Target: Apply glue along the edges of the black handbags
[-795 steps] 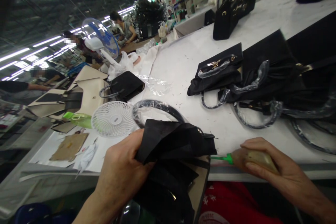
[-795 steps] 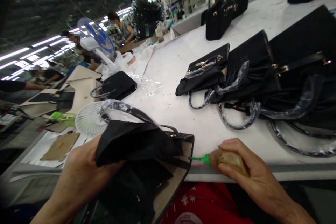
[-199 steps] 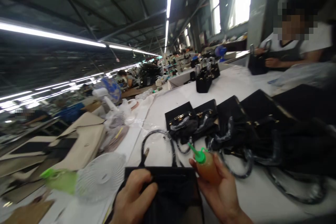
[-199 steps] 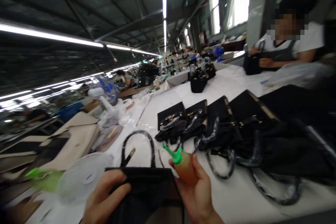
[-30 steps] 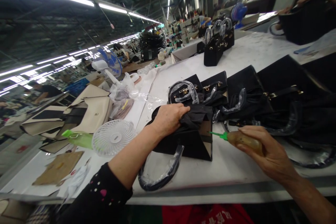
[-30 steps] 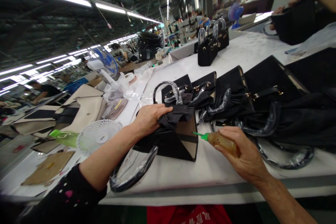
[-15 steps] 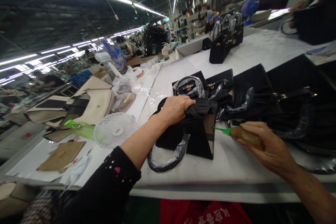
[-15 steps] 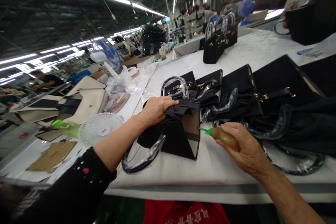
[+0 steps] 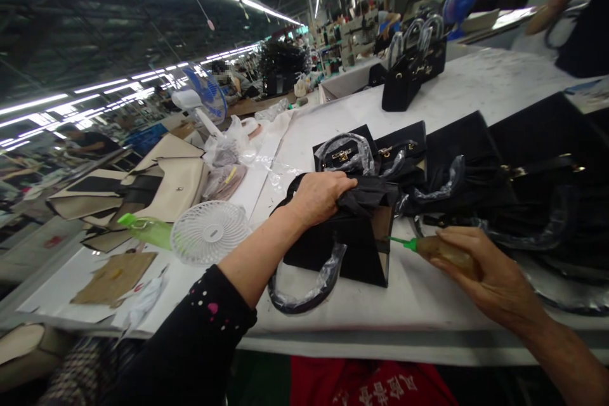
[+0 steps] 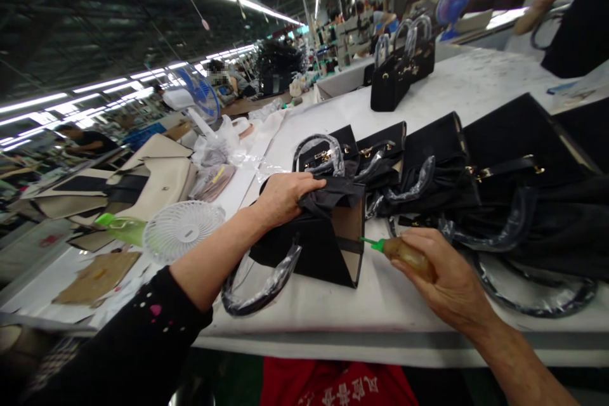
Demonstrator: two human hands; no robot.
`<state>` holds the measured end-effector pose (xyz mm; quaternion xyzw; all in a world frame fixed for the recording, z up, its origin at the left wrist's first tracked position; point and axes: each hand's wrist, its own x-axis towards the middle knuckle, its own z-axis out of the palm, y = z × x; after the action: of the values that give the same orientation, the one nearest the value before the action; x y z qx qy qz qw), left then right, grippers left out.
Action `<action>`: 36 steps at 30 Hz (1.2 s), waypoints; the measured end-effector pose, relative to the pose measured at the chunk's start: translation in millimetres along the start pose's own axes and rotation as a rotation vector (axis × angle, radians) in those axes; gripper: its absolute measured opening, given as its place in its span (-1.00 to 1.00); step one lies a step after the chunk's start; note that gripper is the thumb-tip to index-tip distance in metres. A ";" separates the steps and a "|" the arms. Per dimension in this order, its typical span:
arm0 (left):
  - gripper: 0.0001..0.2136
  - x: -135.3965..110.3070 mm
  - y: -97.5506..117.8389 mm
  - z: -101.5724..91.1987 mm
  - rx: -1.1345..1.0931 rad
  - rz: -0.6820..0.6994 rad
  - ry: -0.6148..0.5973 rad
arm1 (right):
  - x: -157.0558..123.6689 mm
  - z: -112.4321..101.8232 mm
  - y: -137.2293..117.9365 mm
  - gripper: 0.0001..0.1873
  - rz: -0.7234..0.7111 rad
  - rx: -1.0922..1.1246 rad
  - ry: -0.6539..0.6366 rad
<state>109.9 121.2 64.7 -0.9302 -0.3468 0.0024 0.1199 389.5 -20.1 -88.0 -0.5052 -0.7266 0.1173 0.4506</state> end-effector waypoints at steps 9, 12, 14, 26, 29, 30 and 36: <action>-0.60 -0.7 2.8 0.5 -0.027 -0.002 0.001 | 1.3 4.1 1.1 -0.66 -0.010 -0.032 -0.034; -0.56 -0.8 3.1 0.8 -0.024 -0.005 0.003 | 1.5 4.9 -2.0 -0.68 0.026 -0.016 -0.045; -0.56 -1.6 3.8 0.8 -0.017 0.002 0.000 | 2.1 5.0 -4.6 -0.73 0.098 0.016 -0.099; -0.62 -18.6 3.0 6.7 -0.046 0.038 0.093 | 0.7 2.1 -14.9 -0.69 0.290 0.069 -0.148; -0.62 -20.4 3.2 6.5 -0.047 0.042 0.099 | 1.0 1.3 -17.4 -0.68 0.286 0.051 -0.057; -0.61 -20.9 3.2 6.6 -0.047 0.042 0.099 | 0.8 0.9 -17.6 -0.68 0.299 0.047 -0.052; -0.65 -24.5 4.1 6.8 -0.073 0.033 0.124 | -1.5 0.6 -17.2 -0.69 0.309 0.032 -0.068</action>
<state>93.4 103.9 55.2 -0.9380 -0.3232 -0.0657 0.1069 378.4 -29.2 -78.4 -0.5994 -0.6531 0.2137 0.4104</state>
